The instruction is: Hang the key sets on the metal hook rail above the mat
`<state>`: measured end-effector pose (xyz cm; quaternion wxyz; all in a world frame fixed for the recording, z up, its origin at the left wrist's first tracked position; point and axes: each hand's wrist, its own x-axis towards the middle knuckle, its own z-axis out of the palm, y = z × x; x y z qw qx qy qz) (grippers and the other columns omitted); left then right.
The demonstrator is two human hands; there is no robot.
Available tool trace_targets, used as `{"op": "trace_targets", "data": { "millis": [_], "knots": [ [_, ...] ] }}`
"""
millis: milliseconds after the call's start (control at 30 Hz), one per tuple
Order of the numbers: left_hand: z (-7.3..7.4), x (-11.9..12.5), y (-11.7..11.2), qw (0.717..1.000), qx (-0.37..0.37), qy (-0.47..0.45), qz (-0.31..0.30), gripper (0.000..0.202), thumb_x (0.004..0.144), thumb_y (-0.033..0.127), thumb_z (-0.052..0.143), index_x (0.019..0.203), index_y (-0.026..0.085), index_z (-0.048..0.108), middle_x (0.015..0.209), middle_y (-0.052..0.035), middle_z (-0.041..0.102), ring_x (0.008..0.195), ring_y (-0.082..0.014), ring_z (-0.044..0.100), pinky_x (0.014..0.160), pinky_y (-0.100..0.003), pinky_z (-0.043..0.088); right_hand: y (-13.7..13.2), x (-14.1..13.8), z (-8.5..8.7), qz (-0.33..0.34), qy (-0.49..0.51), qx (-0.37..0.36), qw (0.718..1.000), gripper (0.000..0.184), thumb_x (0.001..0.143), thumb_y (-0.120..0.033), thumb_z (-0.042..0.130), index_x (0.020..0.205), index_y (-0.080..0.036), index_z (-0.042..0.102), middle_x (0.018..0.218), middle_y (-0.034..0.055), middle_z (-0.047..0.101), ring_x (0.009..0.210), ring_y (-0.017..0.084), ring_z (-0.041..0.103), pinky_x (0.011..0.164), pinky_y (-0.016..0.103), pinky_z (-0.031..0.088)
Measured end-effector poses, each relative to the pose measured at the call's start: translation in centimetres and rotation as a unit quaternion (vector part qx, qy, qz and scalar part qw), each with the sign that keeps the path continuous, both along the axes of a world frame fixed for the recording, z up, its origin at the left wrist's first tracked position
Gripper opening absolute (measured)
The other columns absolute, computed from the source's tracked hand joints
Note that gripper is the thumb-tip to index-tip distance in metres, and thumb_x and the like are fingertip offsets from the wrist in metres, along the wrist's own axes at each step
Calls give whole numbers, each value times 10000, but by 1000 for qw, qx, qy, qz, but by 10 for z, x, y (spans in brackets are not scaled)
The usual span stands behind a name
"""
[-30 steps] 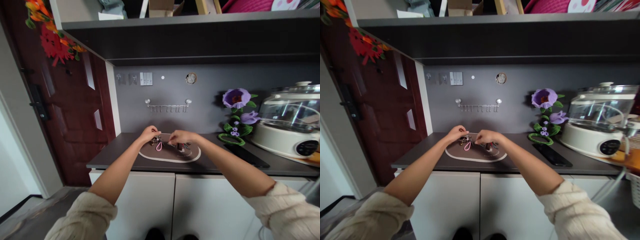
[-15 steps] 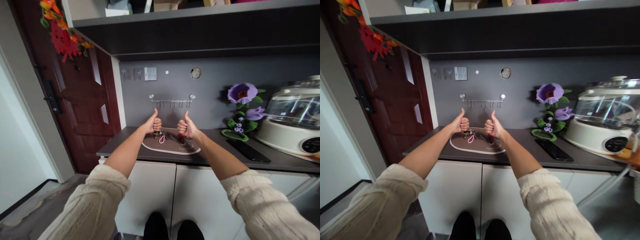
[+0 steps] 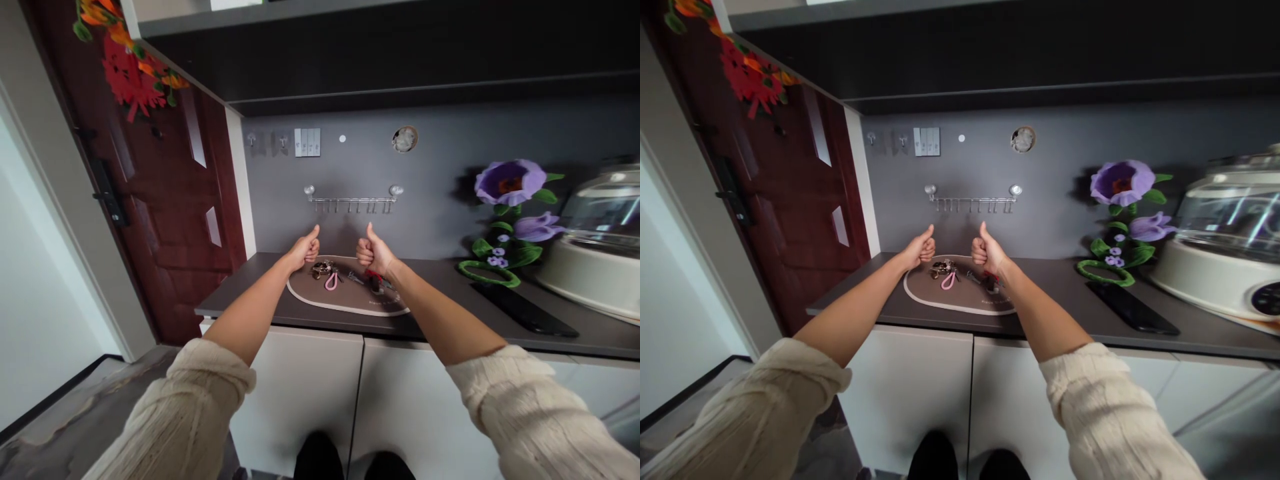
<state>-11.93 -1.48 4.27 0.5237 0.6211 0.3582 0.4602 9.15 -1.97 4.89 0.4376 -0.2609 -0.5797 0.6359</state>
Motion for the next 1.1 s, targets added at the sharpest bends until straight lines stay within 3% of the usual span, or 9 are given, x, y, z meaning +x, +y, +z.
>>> {"op": "trace_targets", "data": {
  "millis": [67, 167, 300, 367, 467, 600, 767, 933, 1100],
  "knots": [
    [-2, -1, 9, 992, 74, 35, 97, 460, 696, 589, 432, 499, 179, 370, 344, 78, 219, 324, -49, 211, 387, -203, 170, 8, -9, 1, -51, -23, 33, 998, 474, 698, -629, 419, 546, -181, 394, 365, -101, 161, 320, 34, 111, 326, 187, 110],
    [-9, -2, 24, 946, 185, 122, 236, 308, 717, 439, 490, 580, 163, 474, 421, 48, 400, 399, -66, 351, 451, -207, 260, 19, -25, -2, -146, -60, 75, 985, 298, 714, -456, 538, 673, -164, 495, 373, -100, 251, 320, 28, 184, 337, 172, 161],
    [-24, -2, 37, 876, 276, 221, 329, 189, 743, 317, 465, 721, 162, 572, 584, 5, 553, 523, -93, 459, 541, -216, 329, 35, -45, -13, -273, -122, 111, 948, 80, 727, -223, 522, 712, -145, 531, 502, -35, 480, 403, 40, 383, 408, 164, 301],
    [-33, 0, 41, 860, 304, 234, 337, 180, 748, 281, 461, 785, 165, 594, 662, -14, 591, 590, -104, 494, 588, -220, 355, 45, -52, -22, -314, -171, 135, 924, 48, 712, -154, 501, 720, -145, 547, 580, -15, 536, 450, 44, 428, 461, 170, 349],
    [-47, 3, 46, 858, 316, 241, 326, 185, 748, 256, 464, 799, 159, 613, 736, -38, 619, 657, -117, 524, 642, -230, 382, 57, -54, -37, -343, -269, 186, 880, 103, 676, -115, 514, 742, -144, 588, 673, 11, 596, 528, 61, 488, 551, 192, 397],
    [-58, 1, 50, 886, 273, 252, 278, 179, 728, 261, 502, 772, 147, 633, 745, -54, 636, 670, -128, 545, 656, -241, 403, 64, -49, -48, -326, -397, 256, 819, 144, 651, -101, 546, 756, -152, 630, 756, 39, 644, 657, 105, 559, 646, 214, 416],
    [-61, -2, 51, 916, 202, 247, 243, 175, 711, 255, 532, 774, 137, 645, 749, -63, 647, 655, -128, 555, 646, -245, 415, 60, -48, -47, -275, -518, 317, 746, 203, 657, -74, 537, 792, -159, 663, 806, 51, 662, 754, 137, 585, 703, 211, 410],
    [-61, -1, 48, 919, 192, 258, 228, 187, 713, 276, 531, 755, 142, 655, 746, -57, 650, 657, -125, 550, 648, -242, 409, 58, -52, -49, -243, -576, 335, 705, 235, 672, -100, 547, 867, -161, 664, 853, 55, 662, 800, 147, 587, 723, 202, 402],
    [-61, -1, 46, 919, 185, 263, 227, 208, 705, 299, 532, 753, 138, 654, 730, -56, 644, 638, -123, 540, 623, -240, 396, 60, -53, -53, -241, -591, 337, 692, 234, 696, -128, 536, 892, -177, 653, 900, 51, 654, 837, 151, 580, 731, 208, 393]
  ]
}}
